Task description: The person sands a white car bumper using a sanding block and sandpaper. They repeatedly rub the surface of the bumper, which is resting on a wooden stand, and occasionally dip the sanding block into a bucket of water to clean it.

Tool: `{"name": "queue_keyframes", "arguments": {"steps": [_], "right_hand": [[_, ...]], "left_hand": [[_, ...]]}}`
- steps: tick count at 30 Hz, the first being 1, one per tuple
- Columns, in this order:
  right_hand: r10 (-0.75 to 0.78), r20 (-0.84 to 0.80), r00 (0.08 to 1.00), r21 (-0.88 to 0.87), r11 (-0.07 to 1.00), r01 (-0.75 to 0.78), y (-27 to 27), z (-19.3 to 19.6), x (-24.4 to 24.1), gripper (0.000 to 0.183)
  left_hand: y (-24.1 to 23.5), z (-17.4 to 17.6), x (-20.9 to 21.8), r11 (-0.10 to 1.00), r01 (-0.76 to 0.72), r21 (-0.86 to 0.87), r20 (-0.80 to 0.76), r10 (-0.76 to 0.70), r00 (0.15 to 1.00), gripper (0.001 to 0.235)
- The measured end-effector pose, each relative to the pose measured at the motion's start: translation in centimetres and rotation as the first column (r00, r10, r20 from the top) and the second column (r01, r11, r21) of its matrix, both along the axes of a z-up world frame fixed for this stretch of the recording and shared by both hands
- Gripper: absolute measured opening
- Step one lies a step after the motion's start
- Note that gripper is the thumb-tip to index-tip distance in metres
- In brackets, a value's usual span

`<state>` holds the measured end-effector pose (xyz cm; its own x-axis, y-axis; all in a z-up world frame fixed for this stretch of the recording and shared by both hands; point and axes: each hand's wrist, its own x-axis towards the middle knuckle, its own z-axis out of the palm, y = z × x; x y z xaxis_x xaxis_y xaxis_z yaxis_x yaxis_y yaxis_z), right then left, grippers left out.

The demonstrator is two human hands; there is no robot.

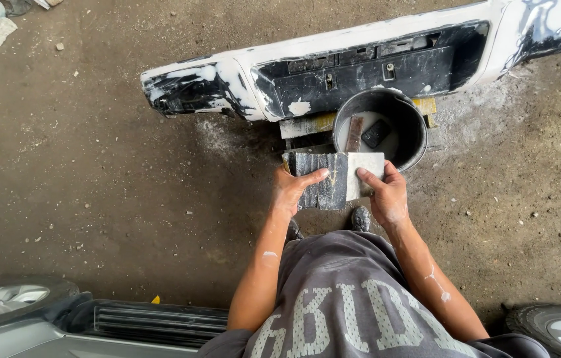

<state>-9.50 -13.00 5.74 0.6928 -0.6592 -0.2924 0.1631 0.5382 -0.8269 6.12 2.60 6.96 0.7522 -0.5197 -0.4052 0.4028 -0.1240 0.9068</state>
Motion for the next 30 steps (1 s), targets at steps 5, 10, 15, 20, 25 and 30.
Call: {"name": "queue_keyframes", "arguments": {"steps": [5,10,15,20,25,30], "right_hand": [[-0.026,-0.008,1.000,0.004,1.000,0.026,-0.2,0.2,0.0,0.032],[0.030,-0.155,0.987,-0.152,0.987,-0.054,0.7,1.9,0.4,0.044],[0.011,-0.185,0.983,-0.184,0.982,-0.045,1.7,2.8,0.6,0.048],[0.012,-0.215,0.976,-0.212,0.975,-0.059,2.0,3.1,0.6,0.045],[-0.032,-0.187,0.982,-0.284,0.958,-0.023,2.2,3.2,0.8,0.041],[-0.028,-0.179,0.984,-0.330,0.943,-0.033,2.8,3.9,0.8,0.038]], "left_hand": [[0.8,0.5,0.5,0.999,-0.046,0.005,0.051,0.046,0.998,0.048],[0.5,1.9,-0.4,0.997,-0.038,-0.066,0.075,0.043,0.996,0.054],[-0.1,2.4,-1.5,0.995,-0.096,-0.013,0.253,0.096,0.963,0.085],[0.3,2.7,-1.7,0.958,-0.165,0.235,0.442,0.046,0.896,0.102],[0.3,1.8,-2.0,0.960,-0.154,0.235,0.490,0.020,0.871,0.102],[0.1,0.5,-2.5,0.961,-0.189,0.202,0.428,0.087,0.899,0.104]]}}
